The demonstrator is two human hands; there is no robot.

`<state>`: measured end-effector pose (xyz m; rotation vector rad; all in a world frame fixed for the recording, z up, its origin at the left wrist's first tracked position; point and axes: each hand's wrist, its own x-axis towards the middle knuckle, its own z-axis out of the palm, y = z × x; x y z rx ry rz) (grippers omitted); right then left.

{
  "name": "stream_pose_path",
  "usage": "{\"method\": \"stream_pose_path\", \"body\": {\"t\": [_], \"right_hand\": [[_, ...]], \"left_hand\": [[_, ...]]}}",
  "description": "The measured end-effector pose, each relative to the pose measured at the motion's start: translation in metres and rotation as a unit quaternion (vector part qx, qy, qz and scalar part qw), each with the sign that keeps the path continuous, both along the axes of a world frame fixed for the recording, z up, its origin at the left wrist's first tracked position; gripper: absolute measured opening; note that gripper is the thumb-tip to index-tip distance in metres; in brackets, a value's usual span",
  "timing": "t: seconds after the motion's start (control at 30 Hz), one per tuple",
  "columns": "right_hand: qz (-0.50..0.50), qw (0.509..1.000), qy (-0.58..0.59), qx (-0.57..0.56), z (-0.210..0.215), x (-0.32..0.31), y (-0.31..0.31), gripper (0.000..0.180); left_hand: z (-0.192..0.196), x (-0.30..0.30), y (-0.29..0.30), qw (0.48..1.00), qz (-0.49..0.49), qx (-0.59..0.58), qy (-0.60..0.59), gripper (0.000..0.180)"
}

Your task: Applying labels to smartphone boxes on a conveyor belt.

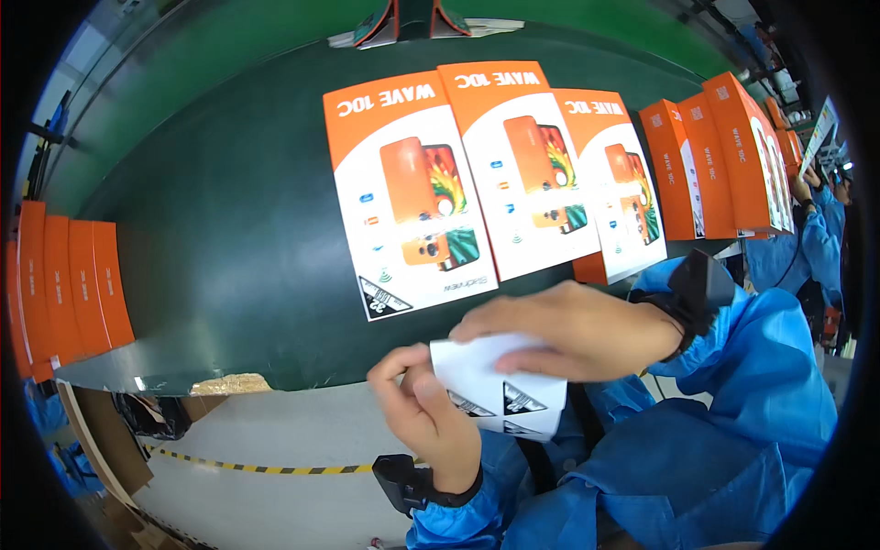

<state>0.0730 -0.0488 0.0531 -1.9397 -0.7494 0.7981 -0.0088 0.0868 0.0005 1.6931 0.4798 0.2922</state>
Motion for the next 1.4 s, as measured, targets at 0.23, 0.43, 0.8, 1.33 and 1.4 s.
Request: {"method": "stream_pose_path", "body": {"t": [0.23,0.43,0.8,1.33,1.4], "right_hand": [[-0.175,0.981,-0.065,0.051,0.003,-0.009,-0.025,0.031],[-0.140,0.956,-0.255,-0.046,0.002,-0.016,-0.038,0.045],[-0.103,0.966,-0.234,0.027,-0.010,-0.040,-0.053,0.048],[-0.061,0.985,0.103,0.123,-0.019,-0.021,-0.071,0.025],[-0.101,0.981,0.091,0.140,-0.018,-0.028,-0.067,0.025]], "left_hand": [[0.014,-0.008,-0.011,0.981,-0.085,0.152,-0.082,0.031],[0.027,-0.014,-0.020,0.975,-0.097,0.186,-0.080,0.014],[0.030,-0.017,-0.036,0.992,-0.068,-0.086,-0.069,0.034],[0.028,0.003,-0.033,0.963,-0.259,-0.063,0.043,0.029],[0.029,-0.001,-0.041,0.980,-0.197,-0.016,0.025,0.023]]}}
